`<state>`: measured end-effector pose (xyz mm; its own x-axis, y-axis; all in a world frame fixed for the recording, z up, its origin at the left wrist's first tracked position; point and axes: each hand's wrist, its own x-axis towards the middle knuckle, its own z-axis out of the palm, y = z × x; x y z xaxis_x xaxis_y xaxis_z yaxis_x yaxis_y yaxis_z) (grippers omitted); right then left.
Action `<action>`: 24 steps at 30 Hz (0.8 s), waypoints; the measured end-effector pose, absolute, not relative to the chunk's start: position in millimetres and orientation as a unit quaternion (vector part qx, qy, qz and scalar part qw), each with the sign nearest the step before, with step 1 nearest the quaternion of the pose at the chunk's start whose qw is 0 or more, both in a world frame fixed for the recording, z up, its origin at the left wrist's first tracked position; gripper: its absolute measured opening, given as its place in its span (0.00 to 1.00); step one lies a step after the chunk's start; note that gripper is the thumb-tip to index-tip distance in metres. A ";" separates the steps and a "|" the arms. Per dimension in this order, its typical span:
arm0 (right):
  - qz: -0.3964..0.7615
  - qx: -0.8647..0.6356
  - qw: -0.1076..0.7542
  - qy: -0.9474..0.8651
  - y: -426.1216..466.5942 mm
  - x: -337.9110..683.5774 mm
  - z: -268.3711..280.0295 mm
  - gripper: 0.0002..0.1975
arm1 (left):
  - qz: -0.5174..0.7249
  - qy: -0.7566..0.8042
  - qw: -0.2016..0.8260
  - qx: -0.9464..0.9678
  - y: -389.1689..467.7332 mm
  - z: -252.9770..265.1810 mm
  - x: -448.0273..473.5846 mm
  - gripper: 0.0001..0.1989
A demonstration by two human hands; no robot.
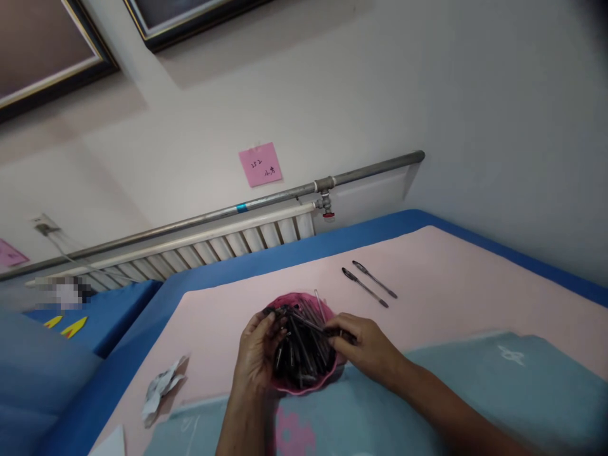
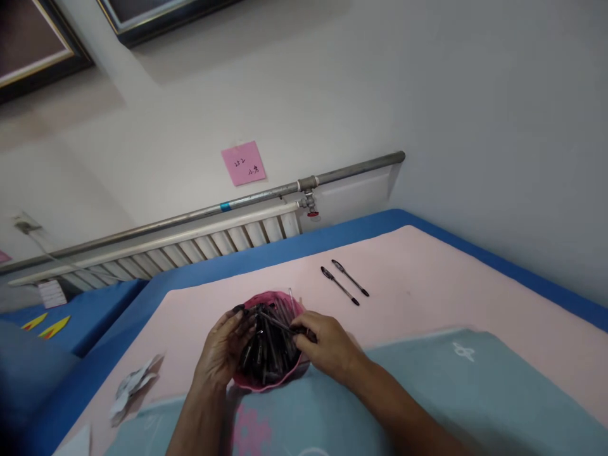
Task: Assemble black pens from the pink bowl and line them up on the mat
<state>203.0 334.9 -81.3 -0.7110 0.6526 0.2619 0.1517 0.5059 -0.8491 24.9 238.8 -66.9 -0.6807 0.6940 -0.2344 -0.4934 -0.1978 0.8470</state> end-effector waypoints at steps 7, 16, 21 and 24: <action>0.407 -0.234 0.280 -0.837 333.7 202.9 -82.7 0.11 | 0.769 0.467 0.427 0.091 238.1 -67.9 28.8 0.12; 0.405 -0.237 0.271 -0.841 333.7 203.5 -81.9 0.10 | 0.780 0.457 0.421 0.079 238.7 -67.4 27.8 0.10; 0.405 -0.239 0.269 -0.841 333.8 203.2 -82.1 0.10 | 0.784 0.455 0.413 0.082 238.7 -68.0 27.0 0.12; 0.396 -0.241 0.268 -0.845 333.7 203.2 -81.4 0.10 | 0.774 0.466 0.417 0.097 239.2 -68.3 29.5 0.13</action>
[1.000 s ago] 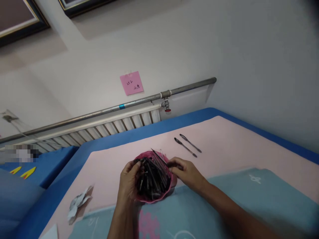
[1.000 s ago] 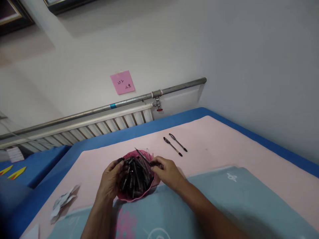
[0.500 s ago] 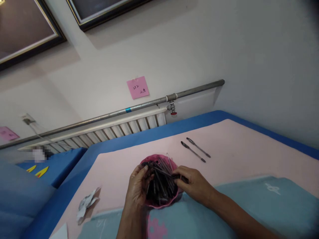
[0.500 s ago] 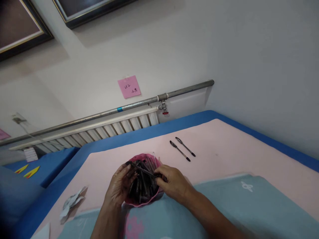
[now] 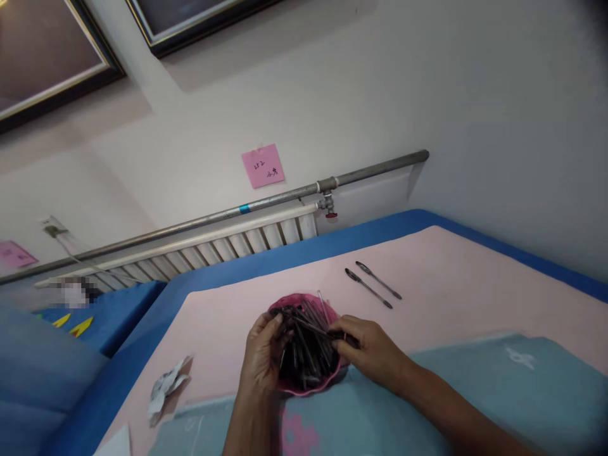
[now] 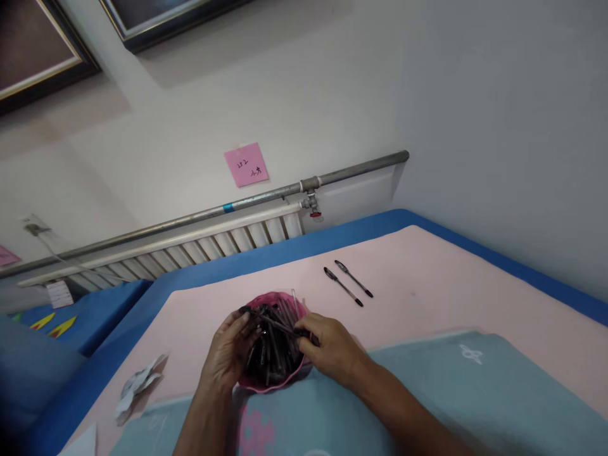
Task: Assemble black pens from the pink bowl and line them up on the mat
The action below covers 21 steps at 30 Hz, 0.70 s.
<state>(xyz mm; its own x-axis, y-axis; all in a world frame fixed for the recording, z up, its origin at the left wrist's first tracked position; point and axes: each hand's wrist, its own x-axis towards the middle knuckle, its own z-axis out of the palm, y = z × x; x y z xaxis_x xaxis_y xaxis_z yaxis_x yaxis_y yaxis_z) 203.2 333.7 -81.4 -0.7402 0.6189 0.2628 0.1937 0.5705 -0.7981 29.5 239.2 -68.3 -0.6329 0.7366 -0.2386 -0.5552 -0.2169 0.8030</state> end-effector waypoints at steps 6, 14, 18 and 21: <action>0.382 -0.239 0.271 -0.850 332.9 203.4 -80.0 0.11 | 0.751 0.496 0.414 0.133 239.7 -66.3 36.2 0.14; 0.358 -0.209 0.279 -0.866 329.5 203.5 -79.1 0.11 | 0.732 0.510 0.426 0.152 239.9 -64.6 40.2 0.13; 0.385 -0.213 0.288 -0.851 326.9 201.9 -78.4 0.09 | 0.721 0.516 0.432 0.168 238.6 -63.0 40.6 0.13; 0.410 -0.219 0.296 -0.835 324.7 200.3 -77.5 0.09 | 0.719 0.516 0.429 0.181 237.7 -60.1 43.1 0.13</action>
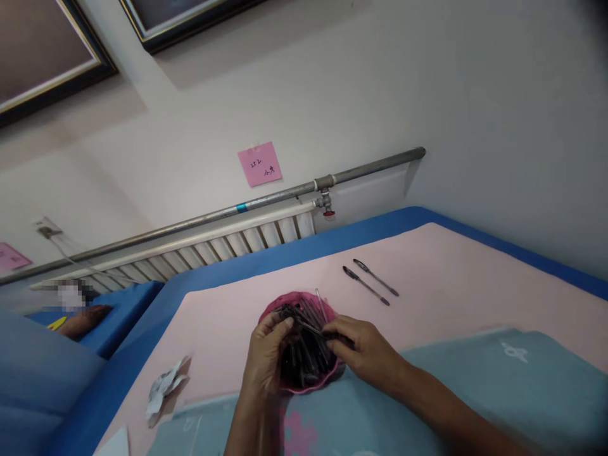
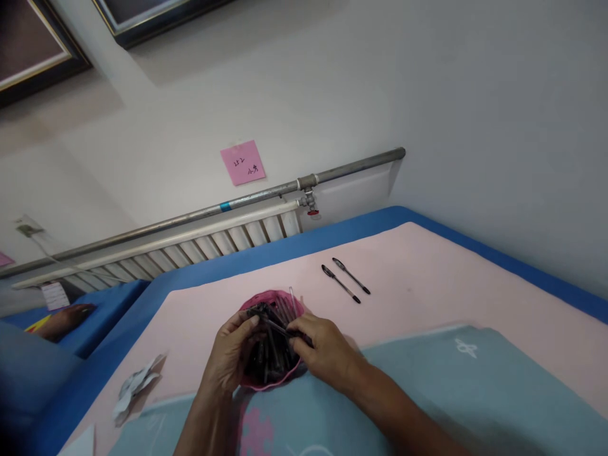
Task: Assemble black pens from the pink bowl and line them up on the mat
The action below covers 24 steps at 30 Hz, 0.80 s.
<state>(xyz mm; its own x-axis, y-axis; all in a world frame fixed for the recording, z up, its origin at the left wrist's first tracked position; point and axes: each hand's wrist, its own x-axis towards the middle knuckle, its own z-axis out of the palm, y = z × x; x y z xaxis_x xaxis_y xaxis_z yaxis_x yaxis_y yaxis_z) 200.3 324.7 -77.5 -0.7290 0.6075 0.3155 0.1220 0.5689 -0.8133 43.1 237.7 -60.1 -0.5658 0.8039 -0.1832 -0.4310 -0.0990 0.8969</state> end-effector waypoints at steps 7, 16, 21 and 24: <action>0.443 -0.221 0.305 -0.814 319.9 198.1 -74.8 0.09 | 0.710 0.524 0.432 0.185 237.8 -57.8 48.5 0.13; 0.466 -0.230 0.311 -0.796 313.5 194.4 -69.7 0.08 | 0.711 0.514 0.439 0.193 238.8 -57.4 53.1 0.12; 0.442 -0.244 0.357 -0.786 323.0 196.6 -69.9 0.08 | 0.765 0.470 0.416 0.144 239.6 -56.7 40.5 0.12; 0.383 -0.261 0.381 -0.800 332.6 196.2 -78.0 0.08 | 0.788 0.446 0.408 0.116 235.2 -59.4 26.0 0.11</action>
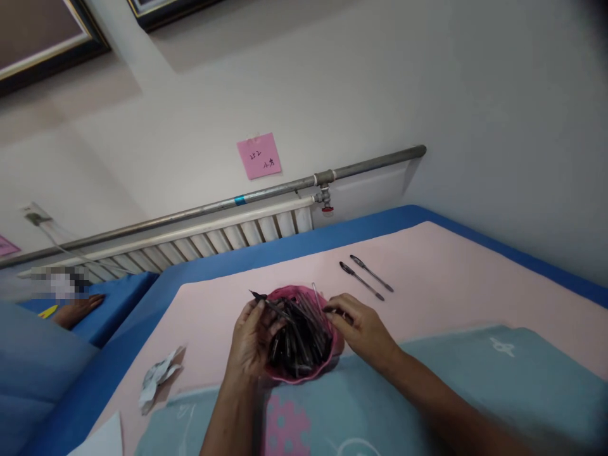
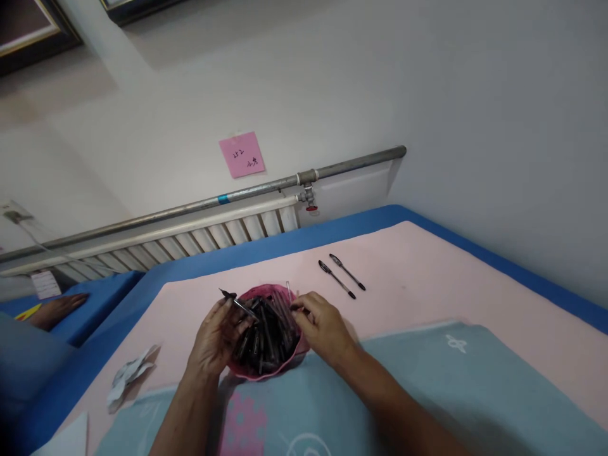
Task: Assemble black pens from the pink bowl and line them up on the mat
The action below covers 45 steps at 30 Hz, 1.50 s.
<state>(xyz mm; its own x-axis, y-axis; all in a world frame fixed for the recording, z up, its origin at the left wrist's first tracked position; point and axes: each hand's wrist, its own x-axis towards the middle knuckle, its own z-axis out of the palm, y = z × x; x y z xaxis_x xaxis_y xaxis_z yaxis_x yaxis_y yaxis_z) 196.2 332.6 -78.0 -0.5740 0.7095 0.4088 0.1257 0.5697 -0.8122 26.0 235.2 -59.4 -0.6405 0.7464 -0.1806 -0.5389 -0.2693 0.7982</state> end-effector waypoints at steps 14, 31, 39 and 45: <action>0.100 -0.211 0.183 -0.955 324.6 168.1 -81.9 0.11 | 0.807 0.411 0.414 0.091 222.2 -66.7 13.4 0.11; 0.389 -0.219 0.283 -0.849 313.3 168.4 -68.7 0.06 | 0.782 0.408 0.455 0.120 219.2 -65.3 23.4 0.09; 0.414 -0.230 0.300 -0.828 310.3 166.9 -71.1 0.06 | 0.790 0.401 0.454 0.100 222.6 -69.5 27.5 0.10; 0.426 -0.232 0.306 -0.819 306.9 166.8 -68.6 0.06 | 0.783 0.409 0.459 0.097 223.5 -71.1 26.7 0.10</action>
<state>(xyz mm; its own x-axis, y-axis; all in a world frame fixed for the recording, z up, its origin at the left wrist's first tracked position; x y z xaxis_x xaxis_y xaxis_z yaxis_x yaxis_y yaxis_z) 166.8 306.9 -68.6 -0.7061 0.6399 0.3032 0.1189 0.5293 -0.8401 26.7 223.5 -71.1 -0.5607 0.7972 -0.2238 -0.6392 -0.2449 0.7290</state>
